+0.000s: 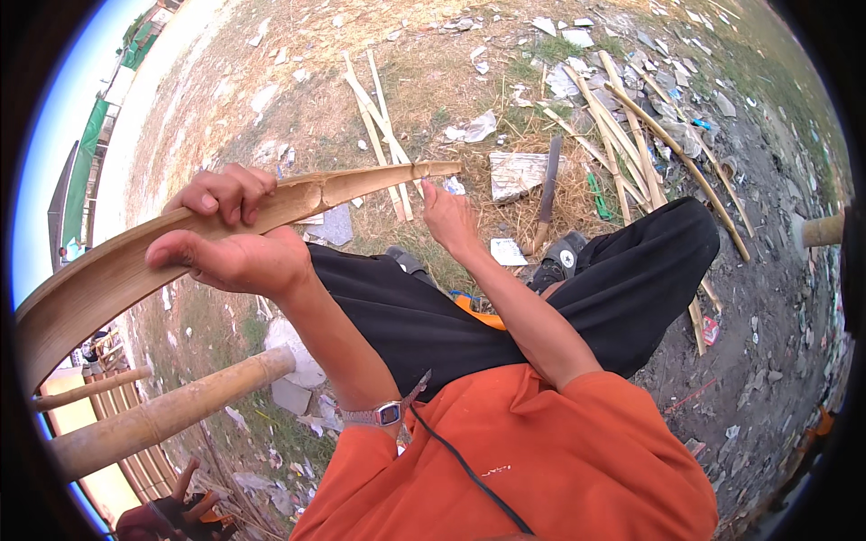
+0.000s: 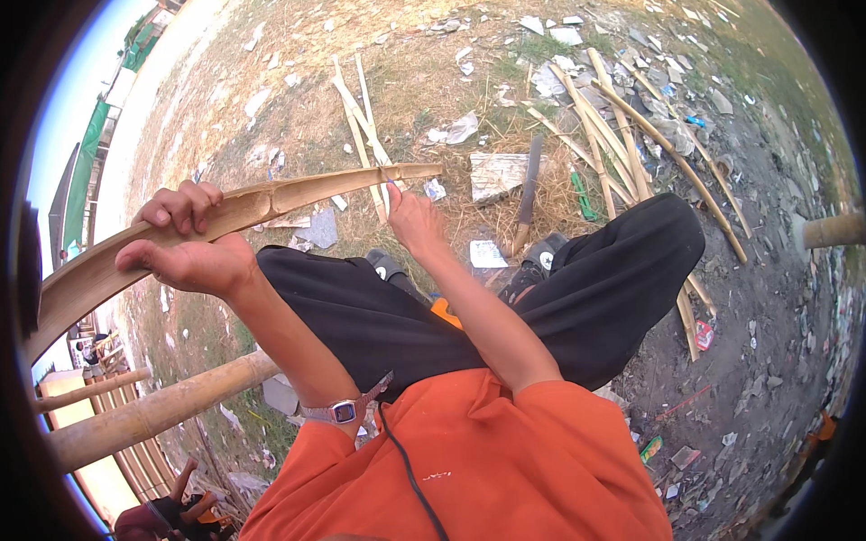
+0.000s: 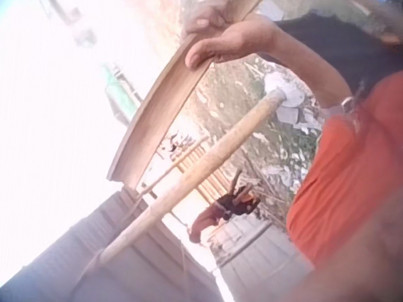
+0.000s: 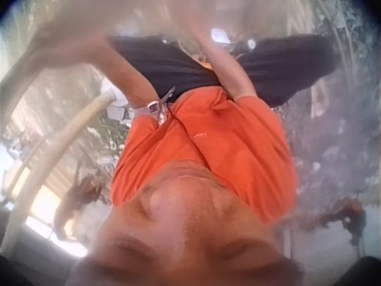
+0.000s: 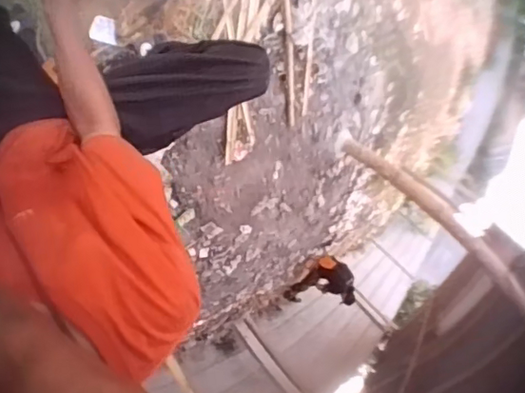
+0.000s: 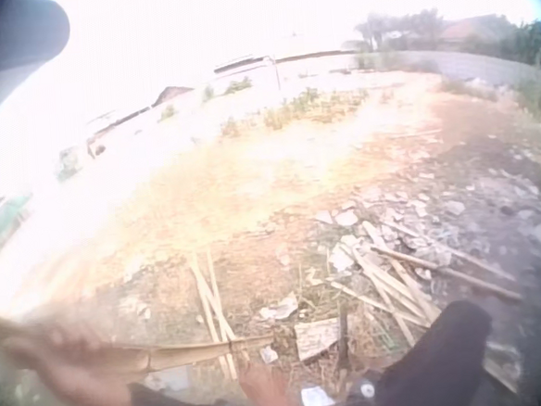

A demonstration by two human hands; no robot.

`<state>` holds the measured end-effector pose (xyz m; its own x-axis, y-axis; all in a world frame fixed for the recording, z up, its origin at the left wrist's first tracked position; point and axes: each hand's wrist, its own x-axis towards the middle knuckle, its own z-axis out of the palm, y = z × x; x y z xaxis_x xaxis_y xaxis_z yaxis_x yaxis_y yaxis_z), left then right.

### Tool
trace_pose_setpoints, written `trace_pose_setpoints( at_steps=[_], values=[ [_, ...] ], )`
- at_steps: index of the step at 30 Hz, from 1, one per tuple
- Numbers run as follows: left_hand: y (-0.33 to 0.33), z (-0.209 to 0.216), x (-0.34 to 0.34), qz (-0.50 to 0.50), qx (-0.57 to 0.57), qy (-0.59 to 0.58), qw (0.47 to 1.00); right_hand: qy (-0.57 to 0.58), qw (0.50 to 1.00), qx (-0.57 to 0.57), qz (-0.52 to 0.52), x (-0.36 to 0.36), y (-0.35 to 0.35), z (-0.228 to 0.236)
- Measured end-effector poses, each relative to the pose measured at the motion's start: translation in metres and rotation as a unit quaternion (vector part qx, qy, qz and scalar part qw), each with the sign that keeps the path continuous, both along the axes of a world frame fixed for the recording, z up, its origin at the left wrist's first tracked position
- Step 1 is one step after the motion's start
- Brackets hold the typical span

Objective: The person sits on the ground and uses a knife to sharpen the end of a long bamboo stick. They hold the stick with their left hand and carefully shave the wood with the knife in their right hand, rotating the stick to work on different sides.

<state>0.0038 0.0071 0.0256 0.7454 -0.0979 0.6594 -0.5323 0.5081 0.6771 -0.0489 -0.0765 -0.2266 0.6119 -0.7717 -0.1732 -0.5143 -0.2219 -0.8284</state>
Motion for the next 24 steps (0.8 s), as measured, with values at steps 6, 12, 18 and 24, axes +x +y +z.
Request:
trace_pose_setpoints(
  at_steps=[6,12,18,24],
  values=[
    [0.0,-0.001,-0.002,-0.015,0.019,-0.008,1.0,0.082,0.996,0.014,0.012,0.009,-0.012,-0.009],
    [-0.003,-0.005,-0.005,-0.038,0.001,-0.034,0.999,0.181,0.983,0.028,-0.026,-0.039,-0.052,-0.075],
    [-0.001,-0.003,0.0,-0.039,0.022,-0.013,0.999,-0.026,0.997,0.069,0.025,-0.017,-0.029,0.024],
    [0.003,-0.008,-0.006,-0.124,-0.005,-0.036,0.992,0.017,0.999,0.025,0.032,0.001,-0.018,0.015]
  ],
)
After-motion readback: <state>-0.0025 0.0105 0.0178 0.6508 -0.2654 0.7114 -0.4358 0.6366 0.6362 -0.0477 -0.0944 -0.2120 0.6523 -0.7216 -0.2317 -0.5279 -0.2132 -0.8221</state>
